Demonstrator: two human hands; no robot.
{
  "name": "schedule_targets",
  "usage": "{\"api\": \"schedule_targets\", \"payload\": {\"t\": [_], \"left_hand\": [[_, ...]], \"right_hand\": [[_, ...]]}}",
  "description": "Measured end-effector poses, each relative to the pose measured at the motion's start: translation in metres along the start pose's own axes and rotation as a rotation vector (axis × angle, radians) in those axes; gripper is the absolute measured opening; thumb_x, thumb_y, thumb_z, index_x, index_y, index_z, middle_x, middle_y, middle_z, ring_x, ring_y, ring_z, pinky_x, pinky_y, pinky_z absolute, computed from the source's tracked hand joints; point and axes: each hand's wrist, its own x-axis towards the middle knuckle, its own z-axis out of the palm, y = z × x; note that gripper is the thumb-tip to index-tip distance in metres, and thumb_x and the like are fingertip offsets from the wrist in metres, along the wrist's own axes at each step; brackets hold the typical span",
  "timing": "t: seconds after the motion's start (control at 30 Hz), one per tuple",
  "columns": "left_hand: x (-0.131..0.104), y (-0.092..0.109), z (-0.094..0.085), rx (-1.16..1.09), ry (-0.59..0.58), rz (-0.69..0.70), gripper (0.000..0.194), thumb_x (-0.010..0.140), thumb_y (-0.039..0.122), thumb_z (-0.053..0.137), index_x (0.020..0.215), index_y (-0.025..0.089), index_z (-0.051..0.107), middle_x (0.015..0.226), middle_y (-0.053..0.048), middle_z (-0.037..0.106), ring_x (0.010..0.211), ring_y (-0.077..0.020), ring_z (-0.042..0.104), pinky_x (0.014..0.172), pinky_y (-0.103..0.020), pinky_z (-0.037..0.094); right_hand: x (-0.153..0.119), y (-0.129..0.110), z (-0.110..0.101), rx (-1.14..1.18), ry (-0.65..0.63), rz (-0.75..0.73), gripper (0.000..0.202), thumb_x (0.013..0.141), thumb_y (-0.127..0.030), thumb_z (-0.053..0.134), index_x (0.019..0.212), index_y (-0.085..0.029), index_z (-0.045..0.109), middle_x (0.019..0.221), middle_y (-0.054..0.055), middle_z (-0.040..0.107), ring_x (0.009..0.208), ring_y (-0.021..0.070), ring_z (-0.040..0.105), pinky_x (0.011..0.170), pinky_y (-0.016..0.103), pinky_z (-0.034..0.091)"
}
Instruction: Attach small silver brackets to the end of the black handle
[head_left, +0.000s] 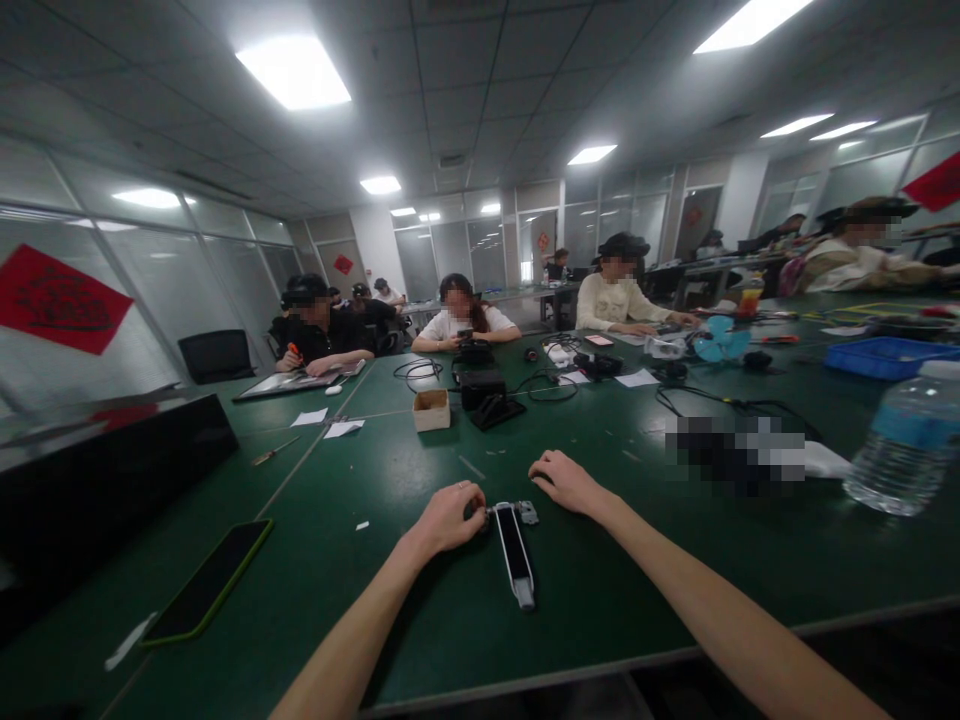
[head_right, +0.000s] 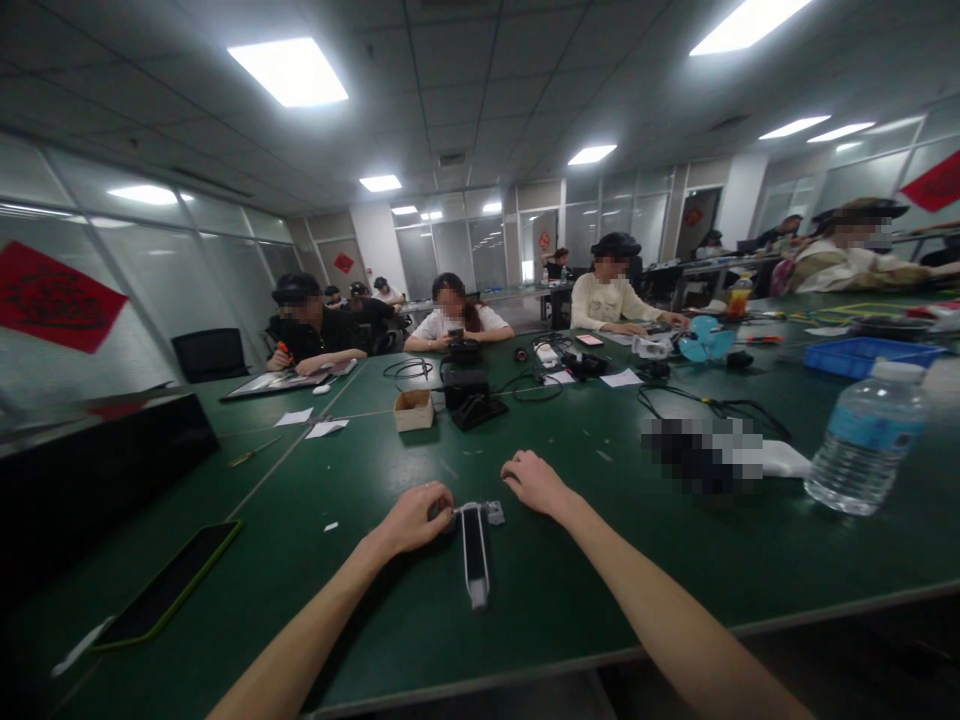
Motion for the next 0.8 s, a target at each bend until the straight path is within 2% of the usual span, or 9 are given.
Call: {"api": "schedule_targets", "payload": {"t": [0.1,0.2,0.37,0.53,0.67,0.8], "left_hand": [[0.000,0.001,-0.001,0.003,0.045,0.003,0.012,0.083,0.022,0.048,0.086,0.017,0.058,0.084,-0.003,0.060,0.075,-0.0150,0.055,0.071,-0.026,0.042],[0.000,0.001,0.000,-0.006,0.121,0.015,0.014,0.086,0.023,0.047,0.093,0.017,0.057,0.088,-0.003,0.059,0.075,-0.0145,0.056,0.070,-0.026,0.043],[0.001,0.004,0.006,-0.036,0.231,0.105,0.017,0.087,0.022,0.051,0.103,0.019,0.055,0.094,-0.003,0.059,0.078,-0.0139,0.057,0.070,-0.025,0.046],[0.003,0.009,0.013,-0.105,0.349,0.207,0.013,0.089,0.021,0.050,0.099,0.019,0.057,0.090,-0.003,0.059,0.077,-0.0128,0.058,0.071,-0.024,0.048],[0.004,0.008,0.015,-0.149,0.440,0.249,0.012,0.091,0.025,0.050,0.094,0.018,0.059,0.087,-0.003,0.059,0.078,-0.0125,0.058,0.071,-0.023,0.050],[0.004,0.006,0.014,-0.173,0.457,0.270,0.013,0.091,0.026,0.050,0.094,0.018,0.059,0.087,-0.003,0.060,0.078,-0.0122,0.058,0.071,-0.023,0.049]], "right_hand": [[0.000,-0.005,-0.001,0.031,0.017,0.011,0.021,0.087,-0.029,0.048,0.094,-0.018,0.064,0.098,0.009,0.058,0.092,0.0209,0.053,0.078,0.033,0.043],[-0.002,-0.014,-0.002,0.136,0.085,-0.021,0.021,0.088,-0.031,0.047,0.090,-0.017,0.062,0.093,0.008,0.058,0.085,0.0184,0.053,0.074,0.031,0.044],[-0.008,-0.045,-0.001,0.389,0.198,-0.140,0.024,0.092,-0.031,0.040,0.088,-0.016,0.059,0.086,0.004,0.057,0.076,0.0142,0.053,0.069,0.028,0.043],[-0.013,-0.071,0.003,0.502,0.240,-0.251,0.023,0.093,-0.027,0.039,0.080,-0.017,0.056,0.079,0.002,0.055,0.074,0.0139,0.052,0.069,0.027,0.042],[-0.014,-0.075,0.005,0.546,0.238,-0.252,0.024,0.094,-0.029,0.041,0.081,-0.017,0.057,0.079,0.002,0.056,0.074,0.0140,0.052,0.068,0.026,0.042],[-0.014,-0.074,0.005,0.518,0.236,-0.267,0.027,0.094,-0.032,0.041,0.082,-0.017,0.060,0.081,0.003,0.058,0.075,0.0142,0.052,0.069,0.027,0.043]]}}
